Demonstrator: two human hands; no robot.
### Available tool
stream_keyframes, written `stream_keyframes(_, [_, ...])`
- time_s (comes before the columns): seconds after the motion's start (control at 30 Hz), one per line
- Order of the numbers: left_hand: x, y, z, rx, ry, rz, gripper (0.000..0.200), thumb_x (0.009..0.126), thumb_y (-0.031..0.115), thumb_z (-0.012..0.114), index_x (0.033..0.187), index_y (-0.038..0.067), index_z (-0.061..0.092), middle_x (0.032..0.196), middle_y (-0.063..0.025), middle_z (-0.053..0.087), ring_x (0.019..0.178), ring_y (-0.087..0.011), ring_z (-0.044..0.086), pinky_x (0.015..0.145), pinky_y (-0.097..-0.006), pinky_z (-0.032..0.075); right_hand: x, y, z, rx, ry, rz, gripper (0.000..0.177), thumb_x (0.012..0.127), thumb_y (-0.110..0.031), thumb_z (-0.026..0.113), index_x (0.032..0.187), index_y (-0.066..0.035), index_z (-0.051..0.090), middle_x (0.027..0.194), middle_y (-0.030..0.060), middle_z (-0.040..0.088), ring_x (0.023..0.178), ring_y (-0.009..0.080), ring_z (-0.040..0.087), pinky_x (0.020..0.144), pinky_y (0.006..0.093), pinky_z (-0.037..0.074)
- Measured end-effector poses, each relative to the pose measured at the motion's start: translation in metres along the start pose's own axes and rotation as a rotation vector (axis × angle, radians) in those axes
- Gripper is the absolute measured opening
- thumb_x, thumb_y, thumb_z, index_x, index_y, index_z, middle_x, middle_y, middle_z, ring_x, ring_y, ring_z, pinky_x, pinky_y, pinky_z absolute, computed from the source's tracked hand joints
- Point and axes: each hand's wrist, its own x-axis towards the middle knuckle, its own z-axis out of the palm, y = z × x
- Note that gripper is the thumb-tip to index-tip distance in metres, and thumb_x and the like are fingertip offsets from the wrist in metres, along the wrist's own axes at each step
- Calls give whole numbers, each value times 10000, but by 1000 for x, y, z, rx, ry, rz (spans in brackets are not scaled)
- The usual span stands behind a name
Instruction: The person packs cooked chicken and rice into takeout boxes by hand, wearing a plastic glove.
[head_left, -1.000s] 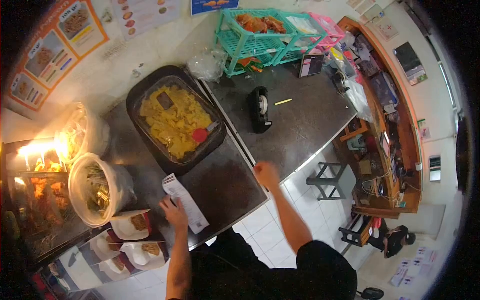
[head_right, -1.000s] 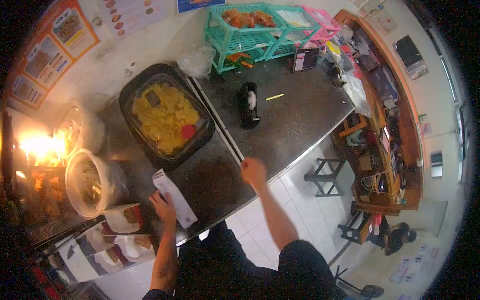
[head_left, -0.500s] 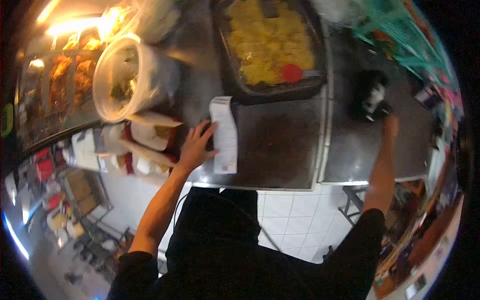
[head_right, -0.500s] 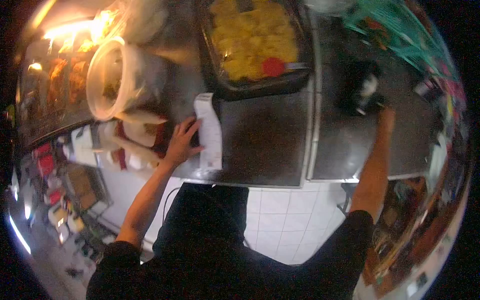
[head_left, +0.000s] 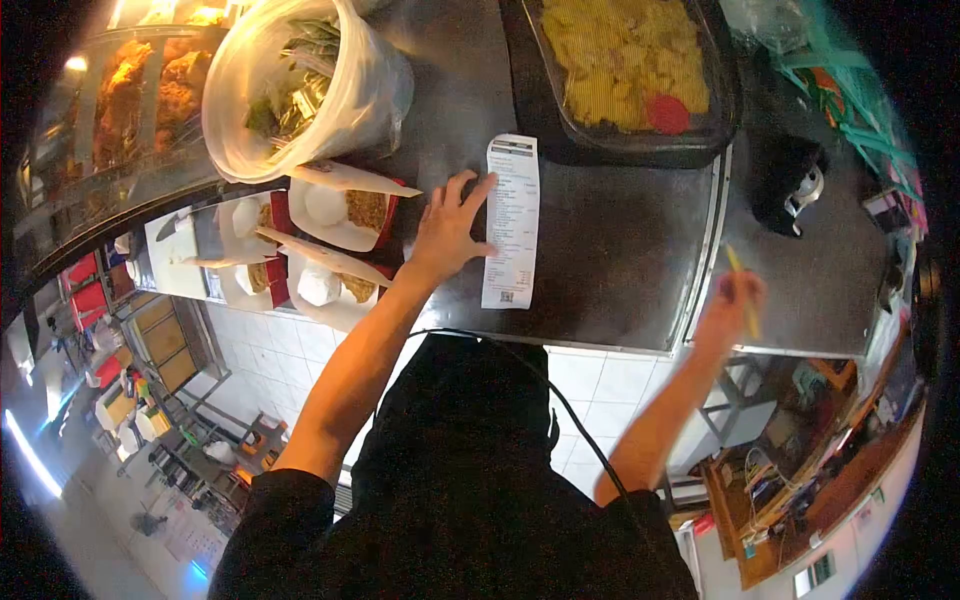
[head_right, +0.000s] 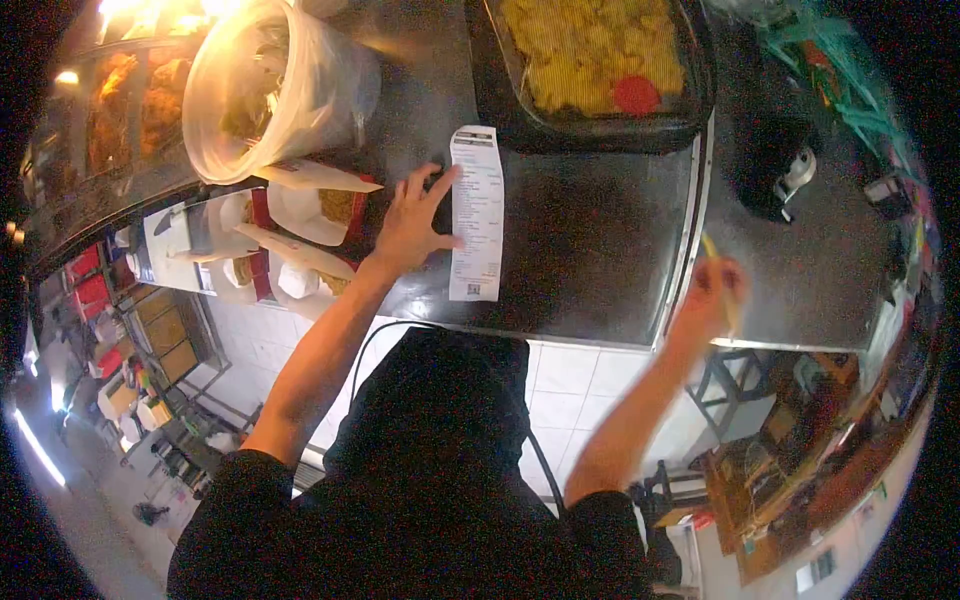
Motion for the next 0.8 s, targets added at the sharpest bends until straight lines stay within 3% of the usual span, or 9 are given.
stream_keyframes(0.03, [0,-1,2,-7,-8,9,1101,553,205,915,1501,242,356,1445,-119,360,1262,-386,408,1043,-509,415,-30,-63,59,548,-18,271,75,887,0,623,949,-26,591,879,64,560,796,141,584,738,259,512])
stream_keyframes(0.07, [1,0,0,-4,-17,-9,1108,548,214,918,1504,239,356,1435,-130,368,1250,-395,417,1044,-500,419,-49,-76,95,743,-163,383,76,879,18,606,944,-16,587,890,80,573,794,160,594,737,278,526])
stream_keyframes(0.1, [2,0,-1,0,-28,-28,1116,544,223,920,1506,236,357,1424,-141,375,1237,-404,426,1044,-490,422,-67,-109,132,554,-116,465,84,872,23,589,952,-2,589,919,107,597,798,198,633,711,309,554])
stream_keyframes(0.17, [1,-1,0,3,-2,-12,1115,540,215,920,1505,237,362,1426,-136,374,1231,-404,431,1039,-488,427,-89,-96,186,874,-314,570,85,909,12,558,989,6,588,963,155,641,771,254,685,695,342,585])
stream_keyframes(0.3, [-1,-3,6,16,63,-18,1109,527,184,919,1497,234,384,1430,-119,369,1214,-401,447,1027,-482,435,-112,-74,247,614,-391,333,100,878,-3,658,935,-4,576,858,91,651,751,166,652,668,280,540])
stream_keyframes(0.43, [-1,-5,6,13,30,-65,1107,512,164,918,1488,236,400,1433,-117,367,1211,-398,453,1013,-482,444,-134,-55,266,506,-343,297,148,843,-7,704,895,-23,567,854,84,663,751,162,651,654,268,528])
stream_keyframes(0.5, [-1,-8,10,-8,57,-50,1142,477,181,934,1483,260,399,1422,-92,363,1252,-368,440,975,-528,455,-136,-45,269,210,-300,-55,170,819,-24,726,862,-34,563,867,86,673,741,160,651,642,280,523])
stream_keyframes(0.73, [-1,-7,10,18,73,-51,1097,507,140,923,1473,247,415,1420,-88,368,1221,-359,457,974,-529,459,-136,-48,271,14,-309,-179,167,809,-48,742,850,-33,581,863,113,674,725,201,661,658,316,532])
stream_keyframes(0.8, [-2,-7,10,-3,69,-50,1096,511,135,922,1475,247,413,1425,-89,368,1228,-360,455,977,-528,458,-136,-53,267,30,-427,-159,166,812,-60,748,851,-31,589,847,126,664,708,227,667,651,321,531])
